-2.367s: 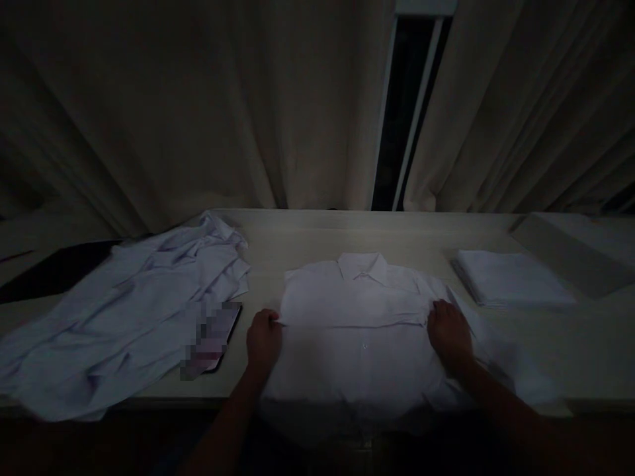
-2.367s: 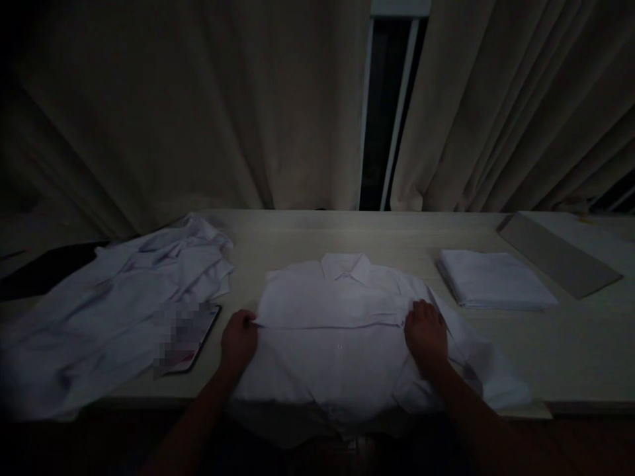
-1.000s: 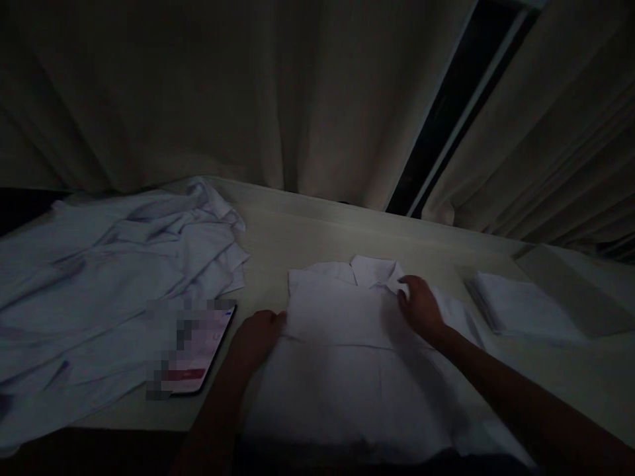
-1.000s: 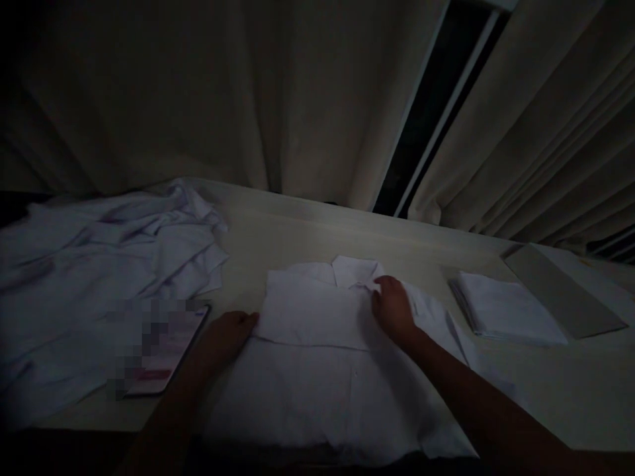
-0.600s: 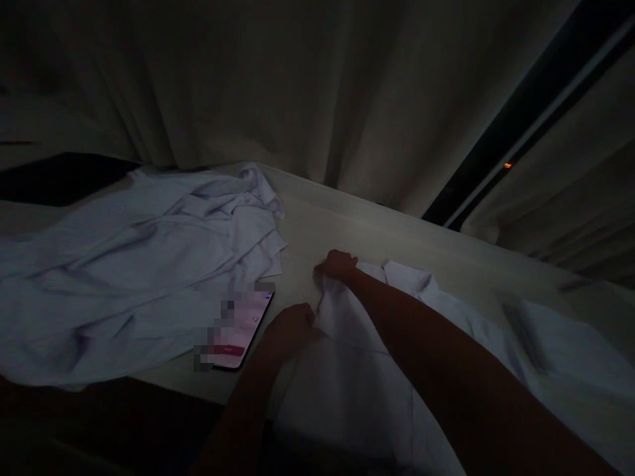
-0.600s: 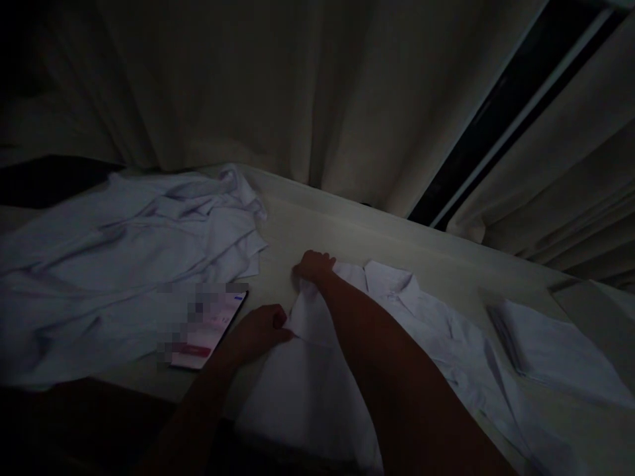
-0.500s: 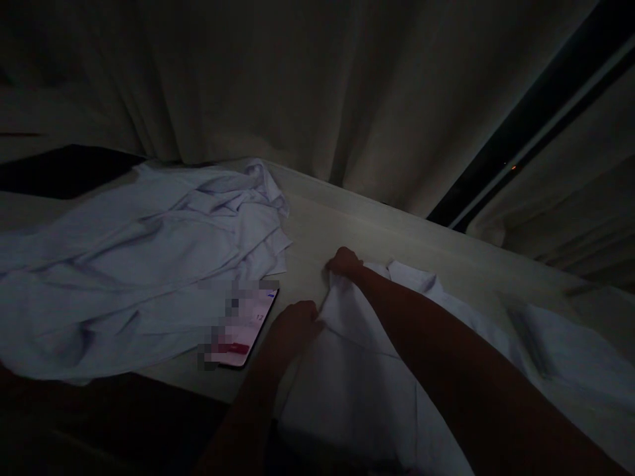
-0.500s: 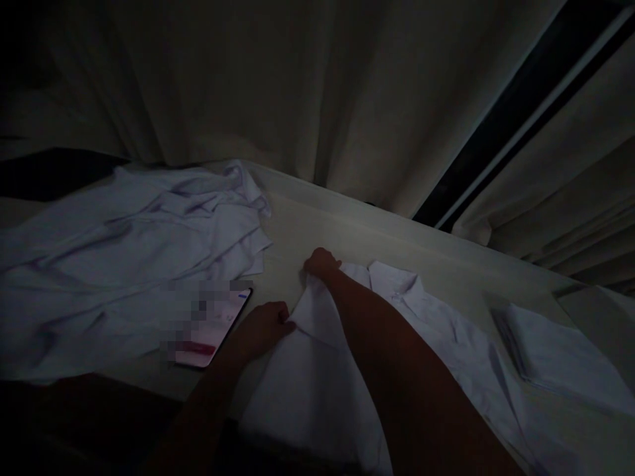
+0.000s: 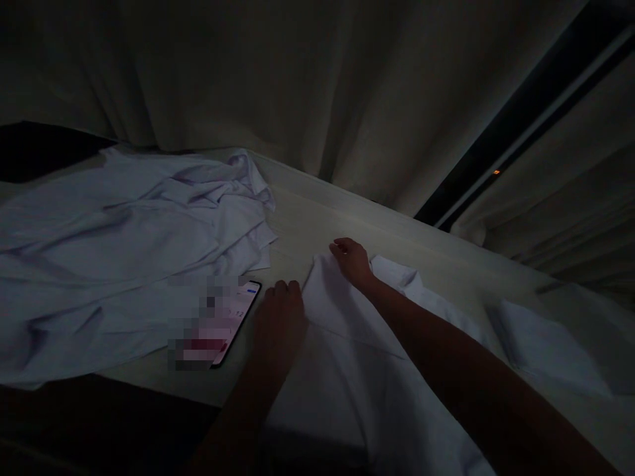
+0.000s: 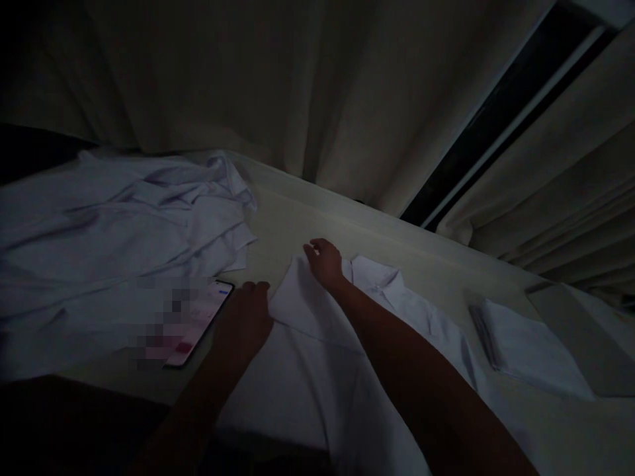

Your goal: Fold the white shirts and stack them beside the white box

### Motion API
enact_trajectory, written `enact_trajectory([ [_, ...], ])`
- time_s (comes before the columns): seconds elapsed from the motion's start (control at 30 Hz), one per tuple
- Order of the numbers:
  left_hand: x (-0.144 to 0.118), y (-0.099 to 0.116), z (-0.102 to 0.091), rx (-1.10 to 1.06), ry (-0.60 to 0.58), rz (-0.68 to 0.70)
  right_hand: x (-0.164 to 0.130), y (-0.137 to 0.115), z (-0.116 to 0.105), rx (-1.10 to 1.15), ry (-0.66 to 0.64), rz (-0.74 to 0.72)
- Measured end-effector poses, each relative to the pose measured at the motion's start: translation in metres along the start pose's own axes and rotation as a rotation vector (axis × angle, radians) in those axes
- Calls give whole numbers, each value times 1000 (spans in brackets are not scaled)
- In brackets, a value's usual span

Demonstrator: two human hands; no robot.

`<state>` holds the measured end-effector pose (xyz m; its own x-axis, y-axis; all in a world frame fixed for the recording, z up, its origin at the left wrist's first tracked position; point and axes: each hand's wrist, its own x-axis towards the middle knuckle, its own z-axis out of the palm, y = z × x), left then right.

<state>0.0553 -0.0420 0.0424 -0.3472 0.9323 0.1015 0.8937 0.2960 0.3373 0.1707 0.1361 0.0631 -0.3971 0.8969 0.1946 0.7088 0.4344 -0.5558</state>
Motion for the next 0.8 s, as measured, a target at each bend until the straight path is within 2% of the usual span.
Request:
enact_trajectory([
  [0.1, 0, -3, 0, -173, 63, 144, -63, 37, -32, -44, 127, -141],
  [0.2, 5, 5, 9, -251, 78, 306, -139, 95, -56, -172, 164, -163],
  [0.3, 10, 16, 28, -167, 65, 411, -204, 155, -75, -313, 191, -22],
  [0.4, 11, 20, 51, -43, -14, 381, -247, 198, -89, -459, 133, 138],
  [0.47, 9, 19, 65, 28, -48, 338, -264, 212, -93, -513, 80, 212],
  [0.57, 8, 16, 78, 105, -40, 334, -273, 217, -92, -542, 76, 265],
  [0.67, 8, 15, 82, 169, -38, 361, -271, 212, -91, -527, 96, 292],
  [0.8, 7, 17, 78, 260, -46, 375, -270, 205, -96, -450, 128, 307],
])
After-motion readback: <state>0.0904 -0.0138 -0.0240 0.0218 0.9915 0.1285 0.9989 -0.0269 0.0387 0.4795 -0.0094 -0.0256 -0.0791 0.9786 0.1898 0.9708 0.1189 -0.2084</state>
